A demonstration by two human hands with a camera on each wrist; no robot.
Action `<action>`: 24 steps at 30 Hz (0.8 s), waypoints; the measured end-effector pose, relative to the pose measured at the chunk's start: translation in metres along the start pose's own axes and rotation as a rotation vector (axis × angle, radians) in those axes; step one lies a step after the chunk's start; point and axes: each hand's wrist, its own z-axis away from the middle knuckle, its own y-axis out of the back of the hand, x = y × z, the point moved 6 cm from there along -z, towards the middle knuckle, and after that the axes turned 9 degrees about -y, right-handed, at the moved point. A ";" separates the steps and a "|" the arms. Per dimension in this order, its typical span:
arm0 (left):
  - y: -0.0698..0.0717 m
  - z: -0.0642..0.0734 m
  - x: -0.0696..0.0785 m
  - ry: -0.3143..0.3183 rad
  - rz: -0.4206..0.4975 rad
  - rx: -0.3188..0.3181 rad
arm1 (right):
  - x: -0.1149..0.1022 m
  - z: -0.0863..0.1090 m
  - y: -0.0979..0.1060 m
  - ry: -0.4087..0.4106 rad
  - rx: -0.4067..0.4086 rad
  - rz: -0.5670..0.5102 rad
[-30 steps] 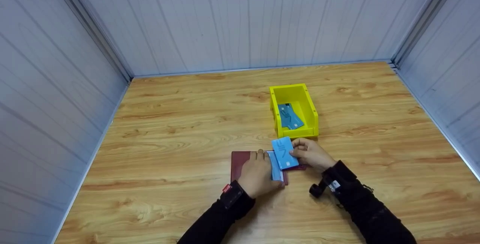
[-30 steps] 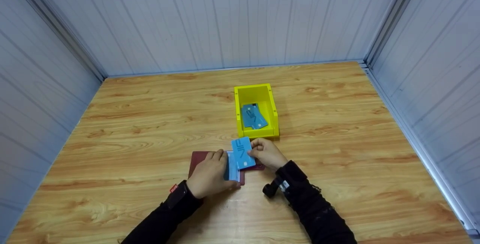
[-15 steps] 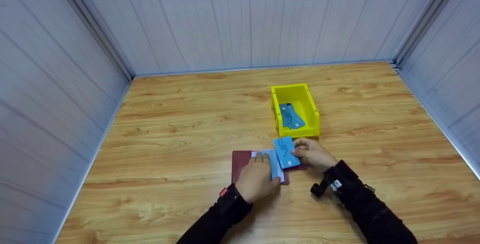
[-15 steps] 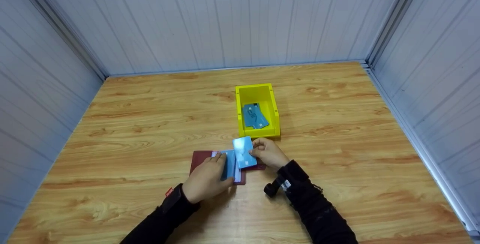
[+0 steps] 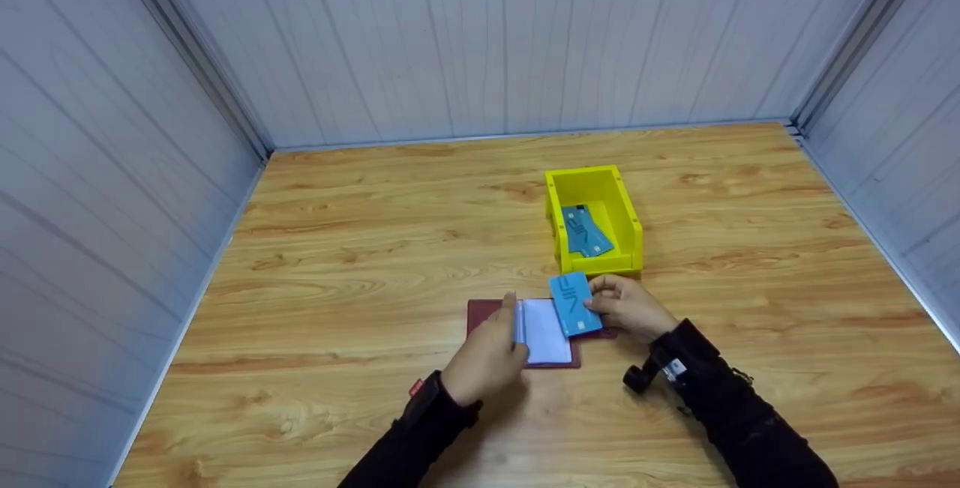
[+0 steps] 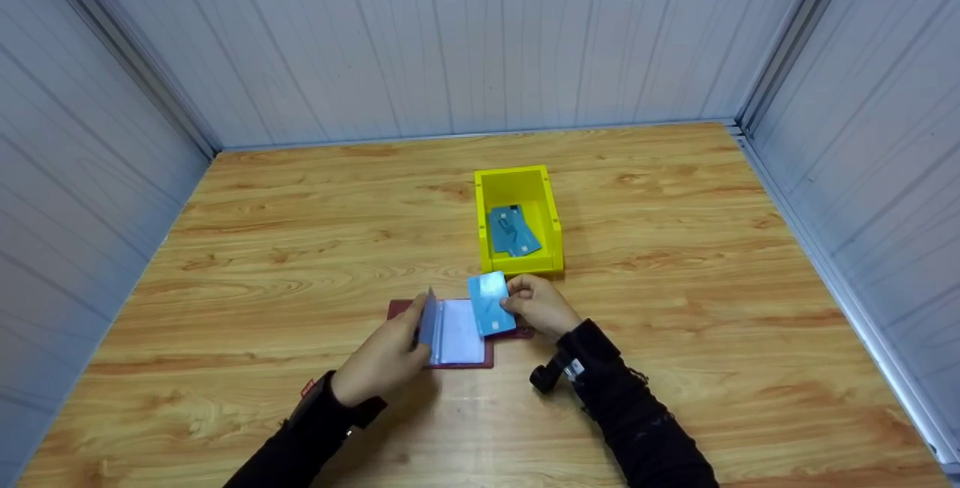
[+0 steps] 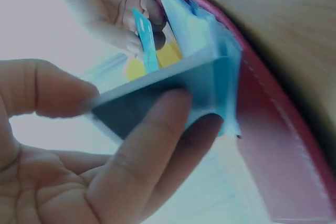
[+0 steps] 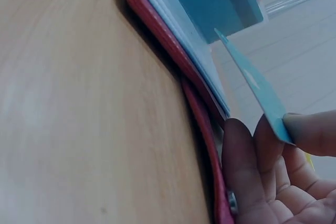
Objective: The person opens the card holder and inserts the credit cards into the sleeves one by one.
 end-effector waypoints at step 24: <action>0.028 -0.001 -0.065 0.074 0.262 0.075 | -0.010 -0.006 -0.017 -0.064 0.034 0.140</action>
